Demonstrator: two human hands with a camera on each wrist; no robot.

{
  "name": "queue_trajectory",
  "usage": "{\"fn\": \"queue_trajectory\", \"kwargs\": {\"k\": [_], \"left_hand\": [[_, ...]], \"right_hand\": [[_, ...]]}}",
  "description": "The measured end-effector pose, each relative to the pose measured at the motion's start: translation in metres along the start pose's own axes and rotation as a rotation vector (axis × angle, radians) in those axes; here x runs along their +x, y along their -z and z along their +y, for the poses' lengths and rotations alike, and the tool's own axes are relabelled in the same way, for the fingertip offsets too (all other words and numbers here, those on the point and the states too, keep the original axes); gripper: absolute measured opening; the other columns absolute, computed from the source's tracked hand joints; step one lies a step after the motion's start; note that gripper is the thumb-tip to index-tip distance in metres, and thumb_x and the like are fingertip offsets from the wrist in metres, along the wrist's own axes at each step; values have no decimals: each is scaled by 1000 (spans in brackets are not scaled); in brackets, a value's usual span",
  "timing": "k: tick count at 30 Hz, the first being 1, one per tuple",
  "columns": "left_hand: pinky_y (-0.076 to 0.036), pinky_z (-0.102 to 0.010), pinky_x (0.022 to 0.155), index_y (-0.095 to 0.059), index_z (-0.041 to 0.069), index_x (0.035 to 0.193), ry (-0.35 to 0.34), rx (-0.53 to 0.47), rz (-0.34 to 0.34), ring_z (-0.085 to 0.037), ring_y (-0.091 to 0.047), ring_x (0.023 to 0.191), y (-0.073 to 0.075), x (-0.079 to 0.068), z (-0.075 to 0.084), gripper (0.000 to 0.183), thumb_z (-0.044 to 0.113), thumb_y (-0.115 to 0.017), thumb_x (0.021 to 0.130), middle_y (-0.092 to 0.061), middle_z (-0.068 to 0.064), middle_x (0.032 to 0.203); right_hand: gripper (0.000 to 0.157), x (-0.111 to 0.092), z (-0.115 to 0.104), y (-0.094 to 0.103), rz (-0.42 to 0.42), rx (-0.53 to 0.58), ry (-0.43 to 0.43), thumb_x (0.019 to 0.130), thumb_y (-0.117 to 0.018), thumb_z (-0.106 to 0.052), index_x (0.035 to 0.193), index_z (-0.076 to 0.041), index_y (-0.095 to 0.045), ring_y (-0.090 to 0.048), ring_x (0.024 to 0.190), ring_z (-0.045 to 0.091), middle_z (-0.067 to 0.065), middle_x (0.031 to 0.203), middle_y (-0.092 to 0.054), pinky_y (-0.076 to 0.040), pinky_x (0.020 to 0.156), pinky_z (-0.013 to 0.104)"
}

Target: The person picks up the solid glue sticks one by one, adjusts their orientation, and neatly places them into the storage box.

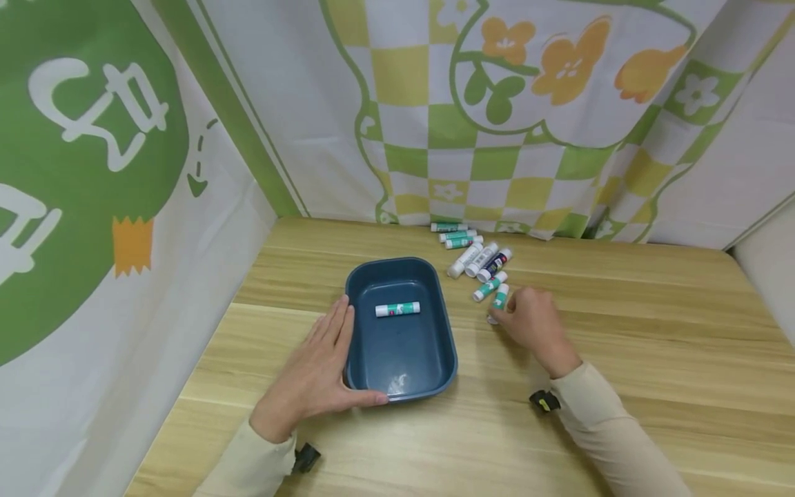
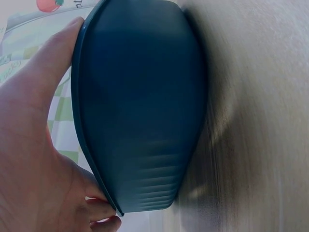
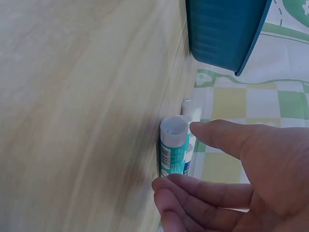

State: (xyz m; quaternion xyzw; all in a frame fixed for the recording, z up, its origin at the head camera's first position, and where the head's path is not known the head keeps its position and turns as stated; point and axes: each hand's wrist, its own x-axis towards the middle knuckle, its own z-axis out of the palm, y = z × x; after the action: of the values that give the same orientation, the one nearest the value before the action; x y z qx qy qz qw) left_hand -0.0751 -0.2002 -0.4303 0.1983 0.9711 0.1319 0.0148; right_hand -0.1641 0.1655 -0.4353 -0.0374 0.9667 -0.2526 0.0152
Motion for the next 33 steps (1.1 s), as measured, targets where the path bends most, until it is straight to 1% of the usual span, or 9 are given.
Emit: {"fn": "queue_trajectory", "kwargs": {"k": [6, 9, 13, 18, 20, 26, 29, 31, 33], "left_hand": [[-25, -55, 133, -17, -6, 166, -6, 9, 1, -37, -13, 166, -1, 0, -1, 146, 93, -66, 71, -7, -23, 177], [-24, -54, 133, -17, -6, 166, -9, 13, 2, -37, -13, 166, -2, 0, -1, 146, 93, -65, 71, -7, -23, 177], [-24, -54, 133, -16, -6, 166, -10, 9, 1, -36, -12, 166, -2, 0, -1, 146, 94, -64, 72, -7, -23, 177], [-24, -54, 133, -16, -6, 166, -12, 2, 0, -36, -12, 166, -2, 0, 0, 146, 93, -65, 72, -7, -23, 177], [-24, -54, 133, -15, -6, 166, -10, 0, -5, -37, -12, 166, -1, 0, 0, 146, 93, -66, 72, -6, -23, 177], [-23, -54, 133, -14, -5, 167, 0, -3, -21, -37, -11, 166, 0, 0, 0, 146, 93, -66, 72, -5, -23, 178], [-23, -55, 133, -14, -5, 167, 4, -4, -26, -37, -10, 166, 0, 0, 0, 146, 93, -65, 72, -5, -23, 178], [-23, -55, 133, -14, -5, 167, 7, -6, -29, -37, -10, 166, 1, 0, 0, 146, 93, -65, 72, -5, -23, 178], [-23, -55, 133, -14, -6, 167, 8, -7, -32, -37, -10, 166, 2, 1, 1, 146, 92, -66, 72, -5, -23, 178]], "right_hand": [[54, 3, -4, -2, -50, -34, -75, 94, -78, -35, 54, -15, -47, -43, 47, 12, -4, 49, -42, -33, 43, 24], [50, 5, -3, -1, -48, -52, -77, 92, -77, -31, 55, -15, -47, -44, 48, 13, -3, 50, -44, -34, 44, 25], [46, 6, -1, 2, -71, -53, -88, 89, -76, -23, 55, -15, -47, -46, 49, 14, -1, 51, -46, -37, 45, 24], [42, 7, 3, 9, -107, -54, -125, 89, -74, -20, 57, -15, -48, -48, 54, 17, 2, 56, -49, -39, 48, 26], [41, 7, 4, 11, -105, -58, -127, 88, -74, -19, 57, -15, -48, -48, 56, 18, 2, 57, -50, -39, 49, 28], [39, 6, 10, 18, -92, -62, -110, 86, -71, -14, 53, -16, -50, -47, 56, 18, 1, 54, -49, -38, 49, 29], [36, 5, 10, 23, -92, -32, -96, 89, -69, -14, 55, -12, -58, -47, 54, 17, 1, 55, -53, -39, 48, 29], [34, 7, 10, 27, -62, -14, -54, 91, -69, -13, 58, -8, -63, -47, 54, 17, 1, 55, -54, -38, 48, 29], [28, 9, 9, 30, -18, -5, 12, 91, -71, -11, 64, -3, -70, -48, 55, 17, 3, 58, -58, -38, 49, 29]]}}
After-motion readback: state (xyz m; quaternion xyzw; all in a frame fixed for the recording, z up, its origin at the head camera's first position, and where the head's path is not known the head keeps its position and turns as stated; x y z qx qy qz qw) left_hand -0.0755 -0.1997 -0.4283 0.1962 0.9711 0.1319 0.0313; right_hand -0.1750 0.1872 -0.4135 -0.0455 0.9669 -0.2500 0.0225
